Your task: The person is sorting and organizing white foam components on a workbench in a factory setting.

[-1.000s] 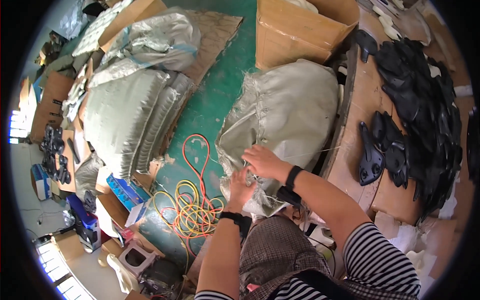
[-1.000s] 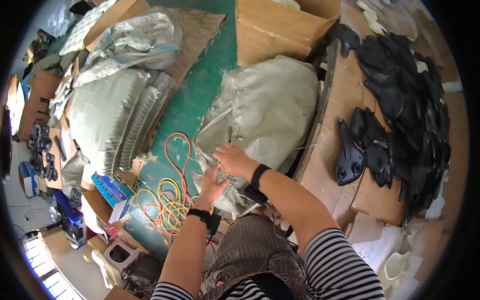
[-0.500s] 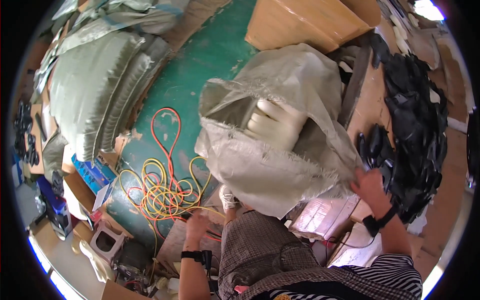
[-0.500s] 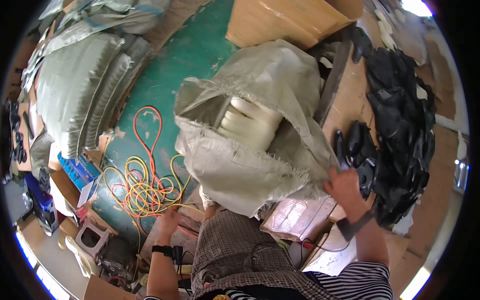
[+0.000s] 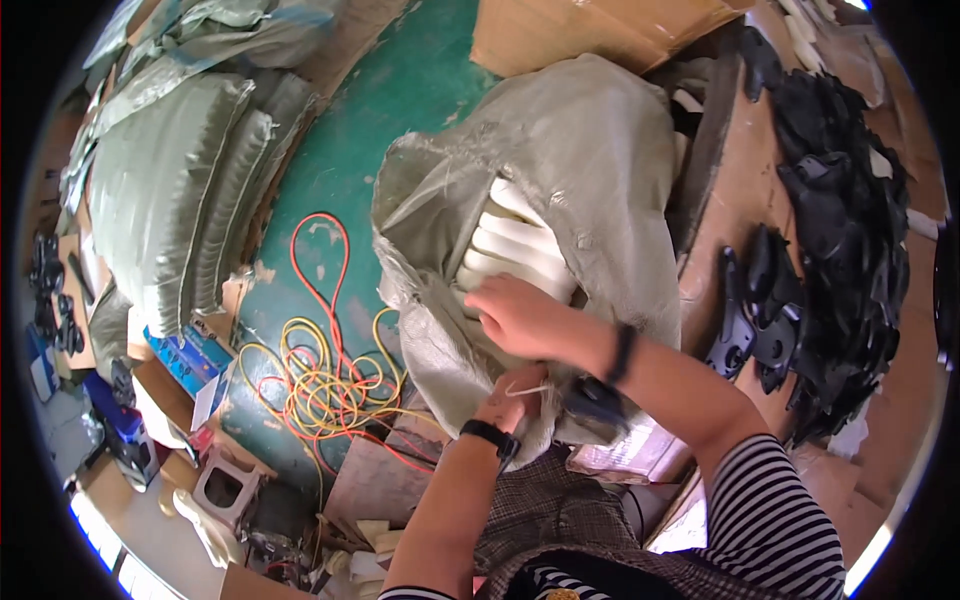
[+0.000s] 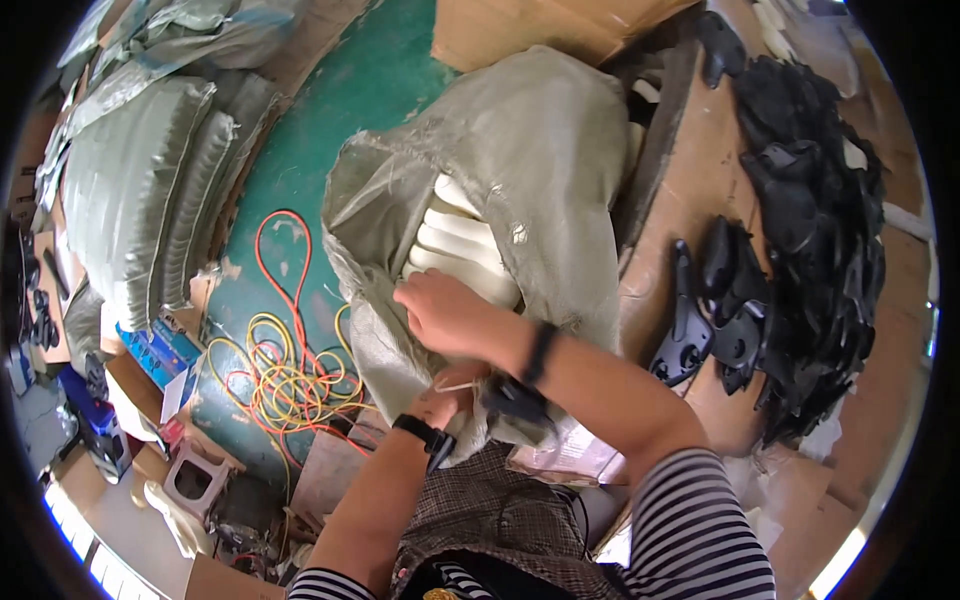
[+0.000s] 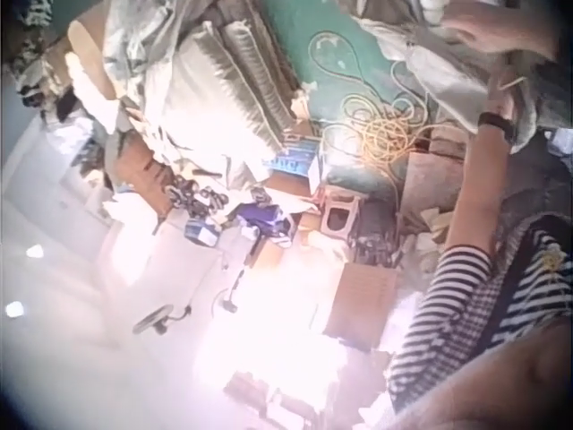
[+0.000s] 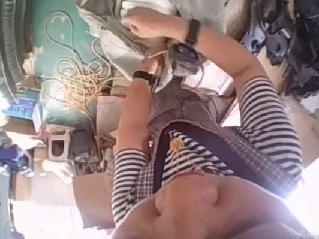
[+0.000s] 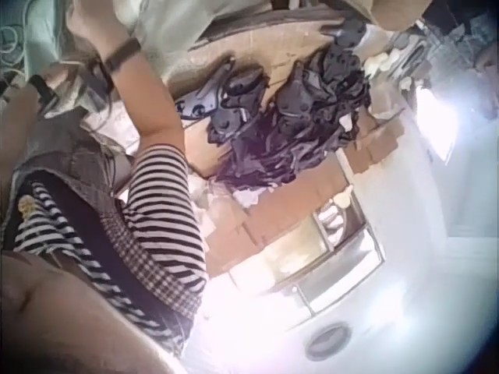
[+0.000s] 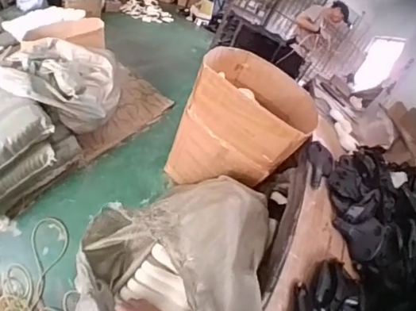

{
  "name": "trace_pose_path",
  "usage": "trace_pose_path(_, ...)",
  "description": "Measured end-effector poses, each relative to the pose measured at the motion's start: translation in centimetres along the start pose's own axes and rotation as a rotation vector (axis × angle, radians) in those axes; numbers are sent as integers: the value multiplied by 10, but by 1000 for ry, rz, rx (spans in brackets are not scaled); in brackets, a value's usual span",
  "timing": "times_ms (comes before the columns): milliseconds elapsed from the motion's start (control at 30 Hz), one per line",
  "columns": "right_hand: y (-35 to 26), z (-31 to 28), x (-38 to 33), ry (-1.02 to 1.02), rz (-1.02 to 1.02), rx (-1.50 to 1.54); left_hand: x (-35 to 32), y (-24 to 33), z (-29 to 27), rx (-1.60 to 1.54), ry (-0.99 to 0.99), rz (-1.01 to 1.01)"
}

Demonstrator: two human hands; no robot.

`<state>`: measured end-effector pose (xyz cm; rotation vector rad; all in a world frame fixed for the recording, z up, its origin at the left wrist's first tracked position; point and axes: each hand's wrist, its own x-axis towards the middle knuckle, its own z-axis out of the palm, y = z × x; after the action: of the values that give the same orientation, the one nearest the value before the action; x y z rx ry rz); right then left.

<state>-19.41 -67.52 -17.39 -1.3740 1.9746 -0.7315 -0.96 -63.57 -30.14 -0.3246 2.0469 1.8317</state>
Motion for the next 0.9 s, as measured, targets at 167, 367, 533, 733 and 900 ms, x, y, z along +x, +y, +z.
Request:
trace_pose_path(167, 213, 54, -19, 55, 703, -114, -45, -41, -20, 102, 190, -599)
trace_pose_path(367, 282, -13, 32, 52, 799, -540, -85, -99, -101, -320, 864, -930)
trace_pose_path(533, 287, -23, 66, -26, 769, -746, -13, -3, -89, -6, 622, -11)
trace_pose_path(733, 299, -26, 74, 133, 629, -666, -16, -40, -75, -26, 346, -561)
trace_pose_path(900, 308, -38, 85, 25, 598, -544, -82, -100, -70, 13, 451, -714)
